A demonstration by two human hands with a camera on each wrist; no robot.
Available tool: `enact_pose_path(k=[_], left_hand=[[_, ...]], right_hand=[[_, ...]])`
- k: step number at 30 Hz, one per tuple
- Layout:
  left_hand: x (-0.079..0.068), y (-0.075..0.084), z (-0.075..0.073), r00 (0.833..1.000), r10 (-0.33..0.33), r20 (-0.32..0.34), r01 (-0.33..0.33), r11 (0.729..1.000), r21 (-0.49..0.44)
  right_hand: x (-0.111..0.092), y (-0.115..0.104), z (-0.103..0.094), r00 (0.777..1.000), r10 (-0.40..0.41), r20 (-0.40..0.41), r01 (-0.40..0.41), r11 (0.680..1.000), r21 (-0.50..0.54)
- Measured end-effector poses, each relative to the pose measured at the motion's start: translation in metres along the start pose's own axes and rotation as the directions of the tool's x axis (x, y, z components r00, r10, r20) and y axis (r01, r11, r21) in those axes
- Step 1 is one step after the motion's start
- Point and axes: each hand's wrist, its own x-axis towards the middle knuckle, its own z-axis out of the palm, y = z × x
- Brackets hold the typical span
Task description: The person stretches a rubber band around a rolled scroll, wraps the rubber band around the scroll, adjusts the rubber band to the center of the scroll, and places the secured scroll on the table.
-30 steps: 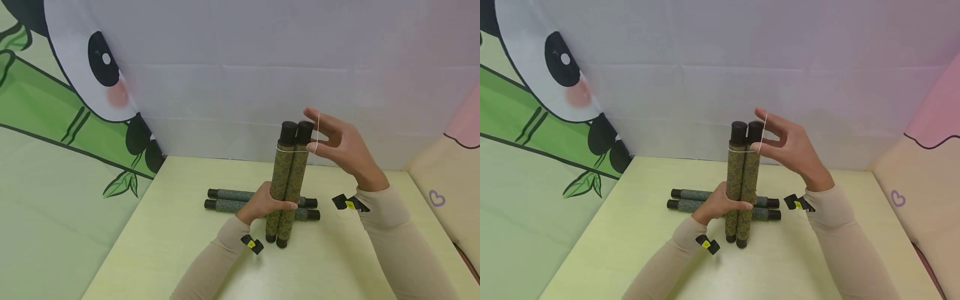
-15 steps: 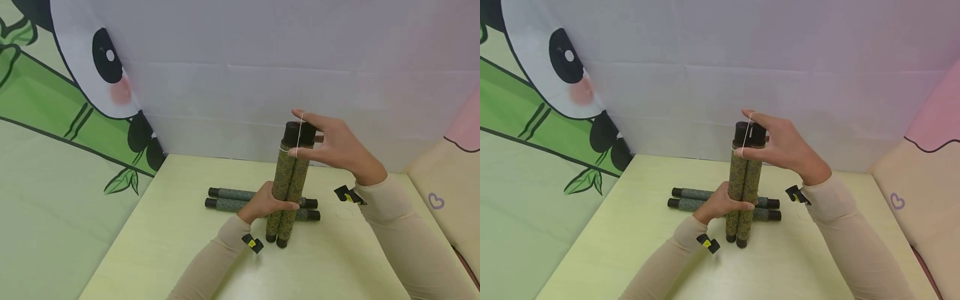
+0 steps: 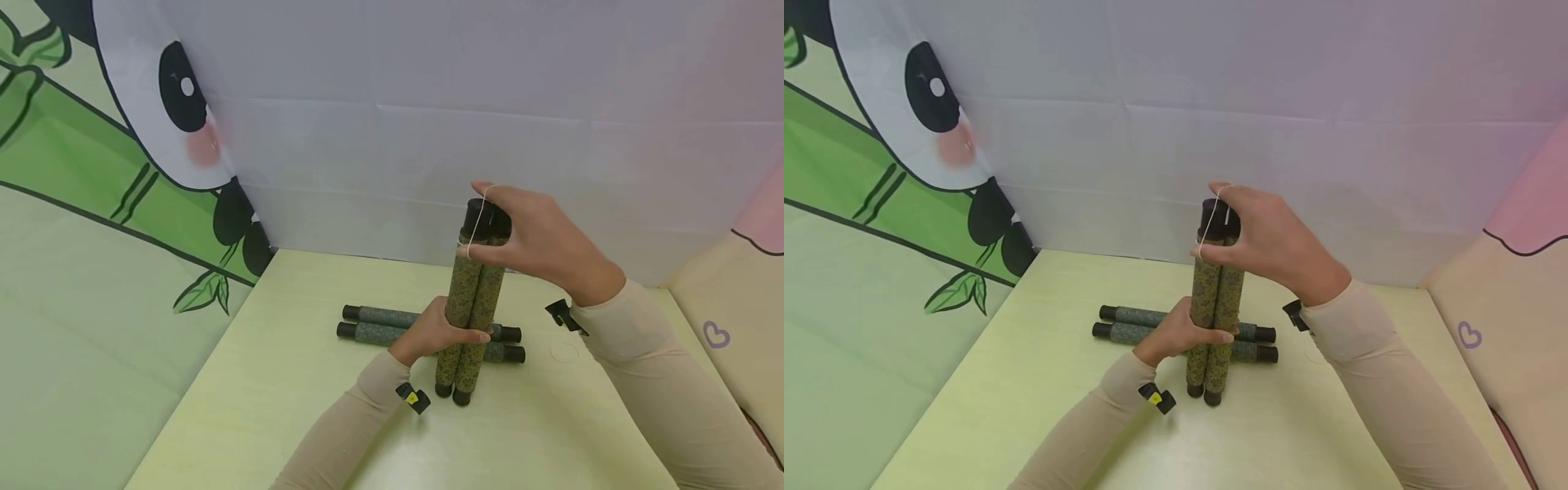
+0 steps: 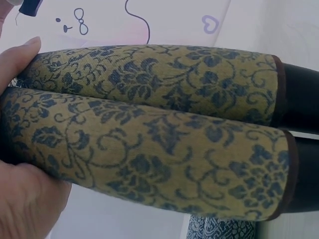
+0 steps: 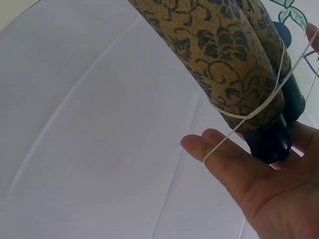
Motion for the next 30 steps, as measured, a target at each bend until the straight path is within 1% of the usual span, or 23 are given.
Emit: enact_pose_path(k=[3, 11, 18, 20, 23, 25, 28, 30], left_hand=[[0.0, 0.001, 0.0, 1.0, 0.004, 0.007, -0.004, 1.0, -0.001], [0.0, 0.002, 0.001, 1.0, -0.002, 0.005, 0.002, 1.0, 0.0], [-0.001, 0.004, 0.002, 1.0, -0.011, 0.0, 0.011, 0.999, 0.032], [-0.001, 0.004, 0.002, 1.0, -0.015, 0.003, 0.015, 1.0, 0.026], [-0.002, 0.005, 0.002, 1.0, -0.015, 0.013, 0.015, 1.0, 0.009], [-0.002, 0.005, 0.002, 1.0, -0.01, 0.015, 0.01, 1.0, 0.003], [-0.002, 0.005, 0.003, 1.0, -0.004, 0.018, 0.005, 1.0, -0.011], [-0.002, 0.005, 0.004, 1.0, -0.005, 0.022, 0.005, 1.0, -0.024]], right_hand=[[0.001, -0.002, 0.0, 1.0, 0.004, -0.002, -0.004, 1.0, -0.028], [0.007, -0.011, -0.003, 0.998, 0.05, 0.048, -0.044, 0.991, -0.13], [0.016, -0.022, -0.006, 0.988, 0.103, 0.114, -0.074, 0.97, -0.231], [0.018, -0.025, -0.008, 0.983, 0.114, 0.141, -0.075, 0.964, -0.256], [0.022, -0.028, -0.012, 0.973, 0.125, 0.192, -0.068, 0.958, -0.28], [0.025, -0.028, -0.016, 0.962, 0.126, 0.24, -0.055, 0.958, -0.281], [0.031, -0.028, -0.022, 0.941, 0.104, 0.323, -0.018, 0.966, -0.258], [0.034, -0.027, -0.026, 0.92, 0.083, 0.382, 0.004, 0.975, -0.221]])
